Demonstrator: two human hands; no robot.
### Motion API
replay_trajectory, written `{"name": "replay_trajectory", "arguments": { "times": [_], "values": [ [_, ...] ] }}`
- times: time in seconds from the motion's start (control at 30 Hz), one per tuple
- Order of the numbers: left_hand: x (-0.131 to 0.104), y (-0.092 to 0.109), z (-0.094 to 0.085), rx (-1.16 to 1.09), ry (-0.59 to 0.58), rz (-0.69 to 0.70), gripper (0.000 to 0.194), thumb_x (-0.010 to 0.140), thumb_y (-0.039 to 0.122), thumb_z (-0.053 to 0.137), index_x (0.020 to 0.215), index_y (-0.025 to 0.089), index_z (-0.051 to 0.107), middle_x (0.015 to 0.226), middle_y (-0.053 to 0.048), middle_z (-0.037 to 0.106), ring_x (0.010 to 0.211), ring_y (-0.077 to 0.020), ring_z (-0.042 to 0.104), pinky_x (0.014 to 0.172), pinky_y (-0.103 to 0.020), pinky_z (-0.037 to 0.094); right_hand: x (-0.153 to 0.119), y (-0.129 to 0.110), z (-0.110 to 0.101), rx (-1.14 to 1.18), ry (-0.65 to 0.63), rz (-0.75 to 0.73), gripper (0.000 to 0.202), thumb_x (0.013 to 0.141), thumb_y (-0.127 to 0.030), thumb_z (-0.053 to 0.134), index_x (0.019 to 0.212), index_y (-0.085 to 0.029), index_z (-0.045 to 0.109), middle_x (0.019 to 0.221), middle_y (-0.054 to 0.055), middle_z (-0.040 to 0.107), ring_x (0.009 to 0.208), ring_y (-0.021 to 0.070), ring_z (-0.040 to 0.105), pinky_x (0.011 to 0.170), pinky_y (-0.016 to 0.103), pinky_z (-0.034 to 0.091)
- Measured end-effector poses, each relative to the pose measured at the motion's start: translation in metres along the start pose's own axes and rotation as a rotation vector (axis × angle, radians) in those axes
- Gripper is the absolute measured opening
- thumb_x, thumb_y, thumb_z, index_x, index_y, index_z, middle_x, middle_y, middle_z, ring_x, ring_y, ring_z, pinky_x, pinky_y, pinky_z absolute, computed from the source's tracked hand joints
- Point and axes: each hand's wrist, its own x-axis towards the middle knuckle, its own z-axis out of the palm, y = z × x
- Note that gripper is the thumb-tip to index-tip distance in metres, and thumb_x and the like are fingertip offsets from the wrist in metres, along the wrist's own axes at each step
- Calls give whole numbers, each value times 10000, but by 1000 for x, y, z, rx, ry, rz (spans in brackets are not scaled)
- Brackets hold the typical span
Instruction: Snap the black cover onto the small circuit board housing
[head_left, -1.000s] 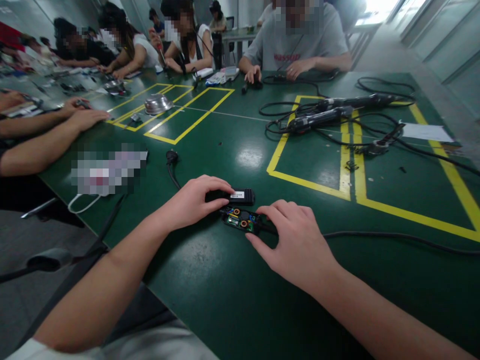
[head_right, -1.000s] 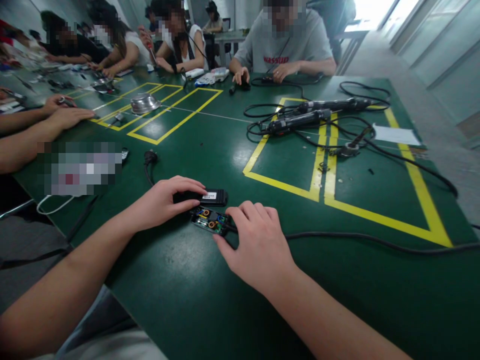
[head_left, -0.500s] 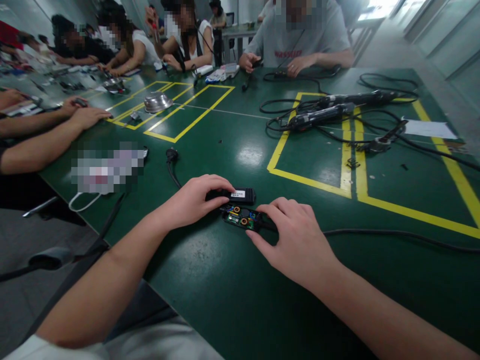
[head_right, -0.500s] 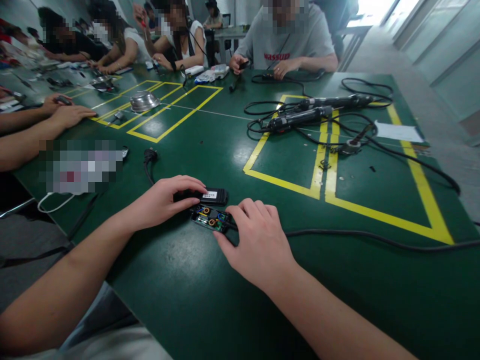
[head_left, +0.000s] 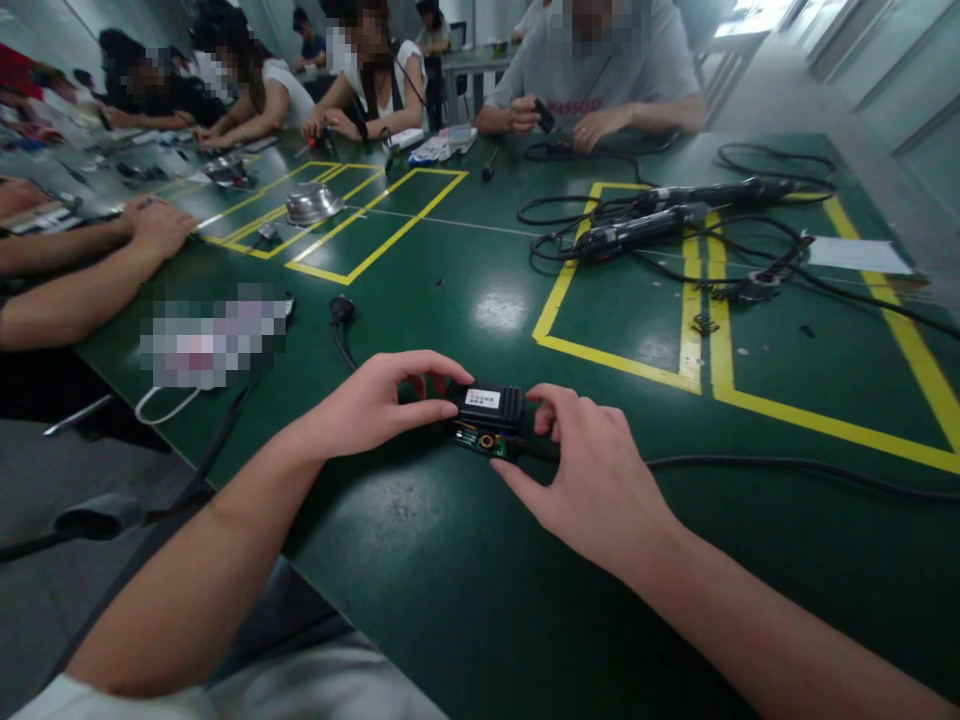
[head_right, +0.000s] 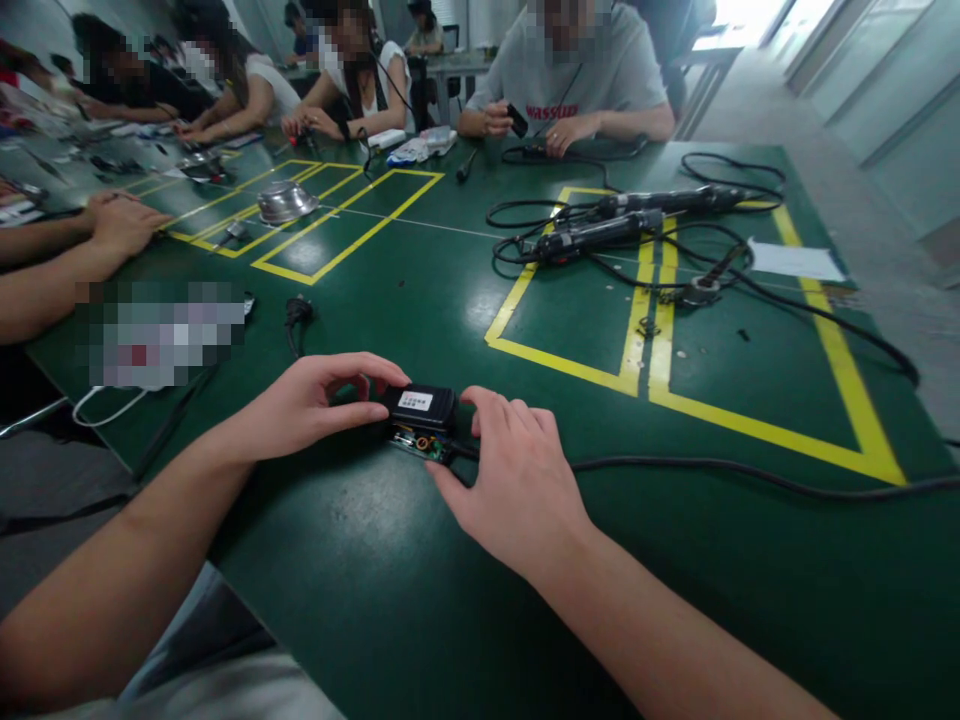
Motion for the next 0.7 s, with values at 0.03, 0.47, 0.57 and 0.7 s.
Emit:
{"name": "replay_trajectory", "arguments": {
  "times": [0.03,0.47,0.57,0.7],
  "values": [
    [-1,1,-1,-16,-43,9,301,978,333,796,1253,212,794,1214,-74,821,1034,-221,746,902,-327,583,0,0,0,14,6,7,556,884,-424,811,1341,-187,601,959,58,707,852,270,652,837,414,442],
    [-2,5,-3,-2,-141,121,236,968,259,814,1198,209,804,1202,-78,814,1114,-218,749,1010,-344,574,0,-1,-5,20,-53,-91,246,1033,-393,736,1203,-215,740,1117,96,747,1006,284,692,908,443,463],
    [-3,7,-4,4,-124,100,257,958,279,820,1204,210,796,1191,-77,809,1091,-223,747,984,-347,579,0,-1,-5,16,-44,-101,257,1041,-393,727,1235,-226,748,1134,101,746,1026,288,694,922,448,472],
    [-4,7,-6,21,-131,87,261,952,280,817,1204,219,794,1197,-77,804,1099,-230,742,994,-360,576,0,-2,-7,32,-50,-89,277,1033,-401,724,1245,-226,757,1155,106,739,1044,293,693,931,460,482]
  ]
}}
